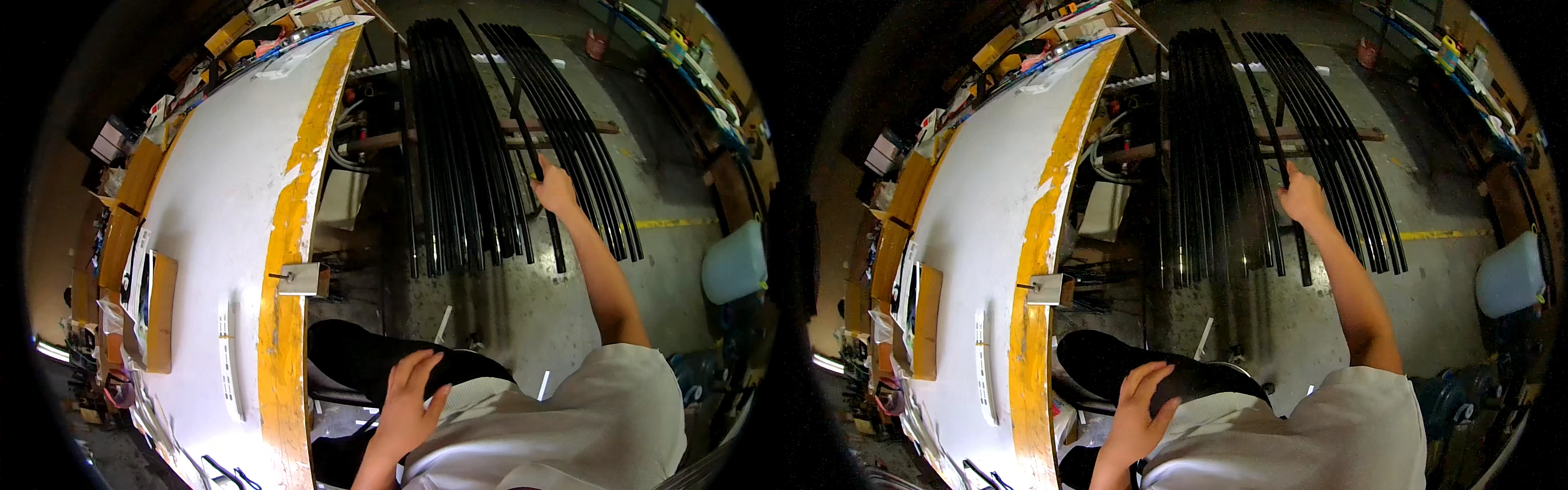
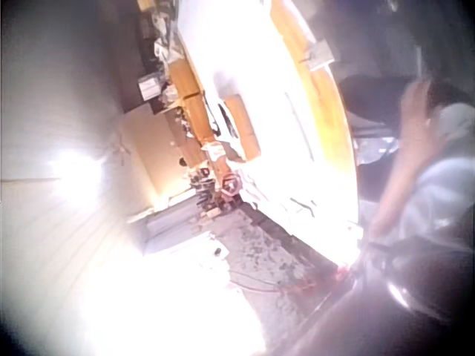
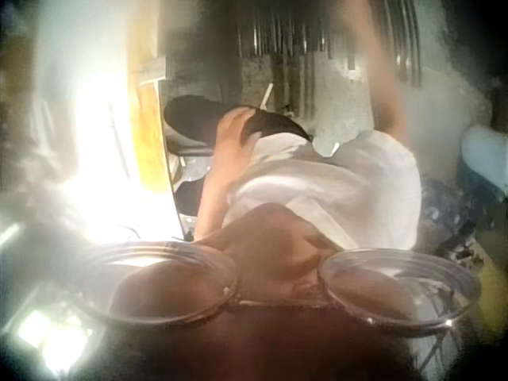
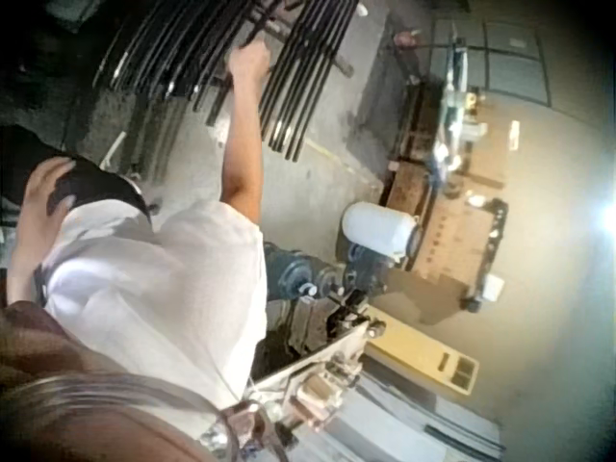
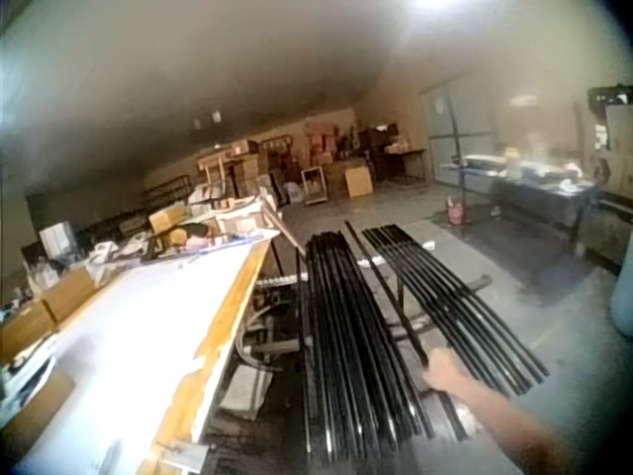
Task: The person peels labels from a sheet and carefully applies them onto a long black tube at a workbench.
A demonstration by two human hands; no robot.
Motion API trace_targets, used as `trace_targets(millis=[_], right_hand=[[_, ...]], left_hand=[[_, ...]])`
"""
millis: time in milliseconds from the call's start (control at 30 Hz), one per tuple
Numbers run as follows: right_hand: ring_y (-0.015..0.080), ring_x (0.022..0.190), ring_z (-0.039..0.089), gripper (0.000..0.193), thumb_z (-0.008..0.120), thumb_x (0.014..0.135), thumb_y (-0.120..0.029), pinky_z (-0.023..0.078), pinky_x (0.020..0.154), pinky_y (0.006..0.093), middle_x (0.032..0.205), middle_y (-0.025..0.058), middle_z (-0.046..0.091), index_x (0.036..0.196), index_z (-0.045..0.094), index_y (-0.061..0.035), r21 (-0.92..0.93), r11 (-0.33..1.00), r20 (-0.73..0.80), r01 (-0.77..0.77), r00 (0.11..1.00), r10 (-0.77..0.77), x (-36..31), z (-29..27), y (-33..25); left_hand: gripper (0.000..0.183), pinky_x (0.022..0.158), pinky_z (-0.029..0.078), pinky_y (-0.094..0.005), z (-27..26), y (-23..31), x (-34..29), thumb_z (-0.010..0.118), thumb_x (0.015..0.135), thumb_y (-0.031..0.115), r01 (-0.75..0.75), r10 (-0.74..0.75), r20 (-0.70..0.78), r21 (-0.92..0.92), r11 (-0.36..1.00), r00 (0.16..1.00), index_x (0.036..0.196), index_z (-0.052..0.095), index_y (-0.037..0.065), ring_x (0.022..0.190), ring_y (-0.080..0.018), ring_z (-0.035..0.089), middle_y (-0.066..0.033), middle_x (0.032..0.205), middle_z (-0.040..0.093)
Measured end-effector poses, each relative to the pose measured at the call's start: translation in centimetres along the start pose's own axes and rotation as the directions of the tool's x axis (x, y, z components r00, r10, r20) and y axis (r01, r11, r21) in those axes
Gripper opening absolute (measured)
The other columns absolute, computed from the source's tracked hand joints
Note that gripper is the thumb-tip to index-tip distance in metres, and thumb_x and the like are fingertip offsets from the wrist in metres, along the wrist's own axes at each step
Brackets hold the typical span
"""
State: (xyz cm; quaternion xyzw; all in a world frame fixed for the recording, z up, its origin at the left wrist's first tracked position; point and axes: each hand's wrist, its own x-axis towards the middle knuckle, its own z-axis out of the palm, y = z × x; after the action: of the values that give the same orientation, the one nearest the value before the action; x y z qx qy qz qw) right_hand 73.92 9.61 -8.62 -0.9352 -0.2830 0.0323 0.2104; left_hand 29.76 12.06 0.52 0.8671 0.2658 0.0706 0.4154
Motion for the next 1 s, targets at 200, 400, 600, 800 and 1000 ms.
trace_targets(millis=[200,400,600,800,1000], right_hand=[[0.0365,0.083,0.070,0.066,0.068,0.086,-0.009,0.059,0.065,0.0449,0.093,0.0227,0.070,0.145,0.040,0.0027,-0.295,0.955,0.024,-0.041,0.998,0.050,3.7,2.8,5.3],[0.0380,0.091,0.070,0.044,0.070,0.086,-0.018,0.059,0.072,0.0449,0.103,0.0209,0.066,0.126,0.055,-0.0033,-0.456,0.886,-0.111,-0.081,0.993,0.034,7.3,5.1,9.2],[0.0411,0.098,0.068,0.039,0.058,0.095,-0.037,0.056,0.078,0.0482,0.114,0.0207,0.068,0.123,0.063,-0.0098,-0.285,0.958,-0.275,-0.032,0.960,-0.049,5.5,2.3,7.5],[0.0246,0.061,0.031,0.034,0.062,0.093,-0.020,0.037,0.058,0.0367,0.069,0.0103,0.030,0.077,0.038,-0.0025,0.022,0.863,-0.374,0.505,0.804,-0.461,0.7,-1.5,-2.8],[0.0157,0.070,0.050,0.008,0.061,0.094,-0.009,0.047,0.067,0.0302,0.077,0.0060,0.048,0.096,0.054,-0.0059,0.385,0.537,-0.252,0.751,0.645,-0.721,-7.9,0.1,-20.5]], left_hand=[[0.042,0.089,0.048,-0.0338,-0.4,-0.6,-0.9,0.067,0.085,0.003,0.085,-0.090,-0.080,-0.059,0.995,0.993,0.126,0.060,0.002,0.116,-0.0270,0.055,-0.0144,0.129,0.057],[0.038,0.093,0.047,-0.0375,-1.2,-0.1,-1.1,0.068,0.086,0.005,0.150,-0.167,-0.114,-0.144,0.978,0.979,0.123,0.062,0.001,0.114,-0.0328,0.055,-0.0160,0.127,0.059],[0.053,0.103,0.041,-0.0395,-4.5,0.7,-2.5,0.062,0.094,0.021,-0.130,0.083,-0.140,-0.367,0.921,0.987,0.139,0.049,-0.003,0.130,-0.0329,0.047,-0.0197,0.142,0.051],[0.088,0.110,0.030,-0.0507,-5.9,5.4,-2.6,0.045,0.095,0.065,-0.795,0.448,-0.696,-0.603,0.061,0.562,0.148,0.037,-0.006,0.137,-0.0435,0.034,-0.0404,0.150,0.022],[0.075,0.105,0.036,-0.0522,-7.8,8.9,-3.5,0.043,0.098,0.059,-0.937,0.354,-0.872,-0.348,0.036,0.338,0.136,0.047,-0.005,0.128,-0.0440,0.043,-0.0385,0.141,0.035]])
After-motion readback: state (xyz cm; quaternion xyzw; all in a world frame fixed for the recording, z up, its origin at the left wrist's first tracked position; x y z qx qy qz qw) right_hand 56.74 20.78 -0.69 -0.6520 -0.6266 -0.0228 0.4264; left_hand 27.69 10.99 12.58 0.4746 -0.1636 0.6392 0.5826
